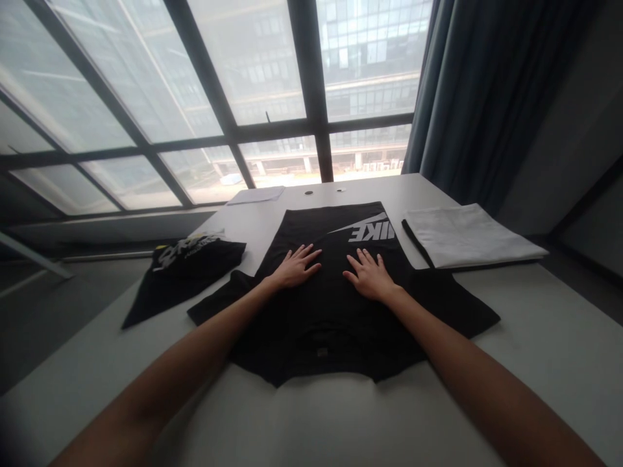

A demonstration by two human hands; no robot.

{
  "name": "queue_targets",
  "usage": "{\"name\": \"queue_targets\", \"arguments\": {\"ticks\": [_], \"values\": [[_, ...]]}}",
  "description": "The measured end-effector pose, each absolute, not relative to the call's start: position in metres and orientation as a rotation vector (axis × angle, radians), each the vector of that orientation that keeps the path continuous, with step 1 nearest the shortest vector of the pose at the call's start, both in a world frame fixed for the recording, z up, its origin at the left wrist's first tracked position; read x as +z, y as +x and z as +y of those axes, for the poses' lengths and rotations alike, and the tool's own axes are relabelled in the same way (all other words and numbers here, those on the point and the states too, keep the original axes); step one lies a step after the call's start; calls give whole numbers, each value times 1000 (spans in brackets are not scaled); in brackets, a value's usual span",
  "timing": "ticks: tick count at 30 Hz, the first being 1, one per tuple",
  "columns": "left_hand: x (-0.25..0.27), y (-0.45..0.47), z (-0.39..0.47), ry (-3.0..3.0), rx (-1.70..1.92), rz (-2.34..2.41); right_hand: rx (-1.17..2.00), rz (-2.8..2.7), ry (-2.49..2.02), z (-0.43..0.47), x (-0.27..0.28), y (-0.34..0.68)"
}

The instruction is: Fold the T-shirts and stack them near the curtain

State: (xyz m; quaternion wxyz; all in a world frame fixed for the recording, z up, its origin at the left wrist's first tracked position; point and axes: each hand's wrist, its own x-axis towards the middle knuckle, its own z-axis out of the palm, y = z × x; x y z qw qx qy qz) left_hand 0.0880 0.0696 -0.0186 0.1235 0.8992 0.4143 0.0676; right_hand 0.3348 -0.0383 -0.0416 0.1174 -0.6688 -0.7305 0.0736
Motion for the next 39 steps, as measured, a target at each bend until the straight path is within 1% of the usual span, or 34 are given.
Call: {"name": "queue_targets", "arguments": {"ticks": [3, 7, 11, 15, 18, 24, 27, 33, 36, 39], "values": [[-14, 89, 47, 2652, 216, 1181, 225, -2131, -1896, -37, -42, 337], [-17, 96, 2, 2739, 210, 973, 313, -1994, -1842, -38, -32, 336], [-24, 98, -22, 2764, 195, 937, 288, -1994, -1795, -57, -24, 340], [-27, 98, -22, 2770, 203, 960, 298, -2094, -1772, -91, -32, 359], [-27, 98, -20, 2772, 180, 952, 228, -2157, -1774, -107, -40, 375], [-20, 97, -25, 2741, 245, 951, 94, -2156, -1675, -109, -42, 382], [-17, 94, -30, 2740, 292, 928, 89, -2186, -1675, -110, -44, 381], [-19, 92, -39, 2708, 218, 925, 53, -2169, -1683, -113, -50, 382], [-10, 88, -27, 2668, 301, 1013, 46, -2174, -1668, -114, -51, 382], [-3, 71, 5, 2622, 371, 1201, 67, -2176, -1677, -114, -51, 382]]}}
